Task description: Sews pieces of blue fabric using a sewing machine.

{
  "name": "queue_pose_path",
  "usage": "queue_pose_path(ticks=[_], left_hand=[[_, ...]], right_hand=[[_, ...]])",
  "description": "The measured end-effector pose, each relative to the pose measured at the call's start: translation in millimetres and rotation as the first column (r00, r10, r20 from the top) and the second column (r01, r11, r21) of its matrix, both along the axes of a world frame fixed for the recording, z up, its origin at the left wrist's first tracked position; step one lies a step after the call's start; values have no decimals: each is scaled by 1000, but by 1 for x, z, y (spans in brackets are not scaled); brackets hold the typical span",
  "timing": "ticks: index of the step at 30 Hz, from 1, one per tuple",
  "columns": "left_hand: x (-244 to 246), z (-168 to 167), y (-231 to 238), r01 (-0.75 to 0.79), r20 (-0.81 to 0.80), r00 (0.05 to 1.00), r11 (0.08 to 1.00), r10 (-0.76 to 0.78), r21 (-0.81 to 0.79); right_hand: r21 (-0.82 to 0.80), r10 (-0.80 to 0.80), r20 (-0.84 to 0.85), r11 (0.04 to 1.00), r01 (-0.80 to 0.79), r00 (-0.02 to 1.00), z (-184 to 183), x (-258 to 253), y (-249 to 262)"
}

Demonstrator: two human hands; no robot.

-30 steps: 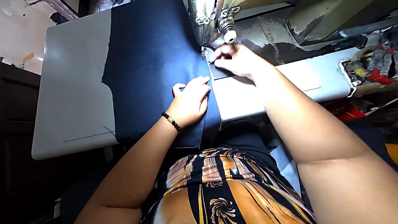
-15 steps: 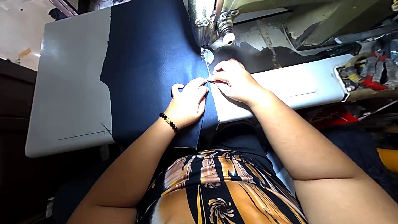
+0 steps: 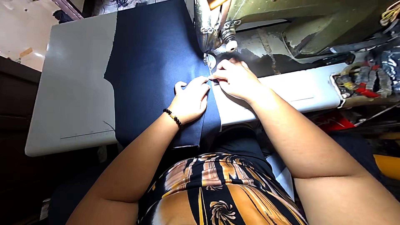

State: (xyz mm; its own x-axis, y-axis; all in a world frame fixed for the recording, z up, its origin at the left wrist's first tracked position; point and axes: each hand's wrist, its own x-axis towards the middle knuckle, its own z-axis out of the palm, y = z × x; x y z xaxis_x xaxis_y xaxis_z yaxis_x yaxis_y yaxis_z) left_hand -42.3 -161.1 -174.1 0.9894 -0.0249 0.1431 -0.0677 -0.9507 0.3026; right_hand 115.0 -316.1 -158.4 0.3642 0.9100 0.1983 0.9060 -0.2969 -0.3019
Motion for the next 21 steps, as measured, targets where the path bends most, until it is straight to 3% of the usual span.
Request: queue_pose_path(ticks=[7,15,18,21], left_hand=[[10,4,7,1,-33,999,1000,-1,20],[48,7,36,-3,-60,998,997,7,77],[48,9,37,1,-56,998,996,4,93],[23,15,13,-74,-123,988,991,88,113]], right_hand=[[2,-37,32,999,37,999,-1,0,4],[-8,-246,5,969,246,969,-8,-5,11],[-23,-209,-63,978,208,976,-7,-10,-1],[75,-37,-133,996,48,990,-13,-33,-29]])
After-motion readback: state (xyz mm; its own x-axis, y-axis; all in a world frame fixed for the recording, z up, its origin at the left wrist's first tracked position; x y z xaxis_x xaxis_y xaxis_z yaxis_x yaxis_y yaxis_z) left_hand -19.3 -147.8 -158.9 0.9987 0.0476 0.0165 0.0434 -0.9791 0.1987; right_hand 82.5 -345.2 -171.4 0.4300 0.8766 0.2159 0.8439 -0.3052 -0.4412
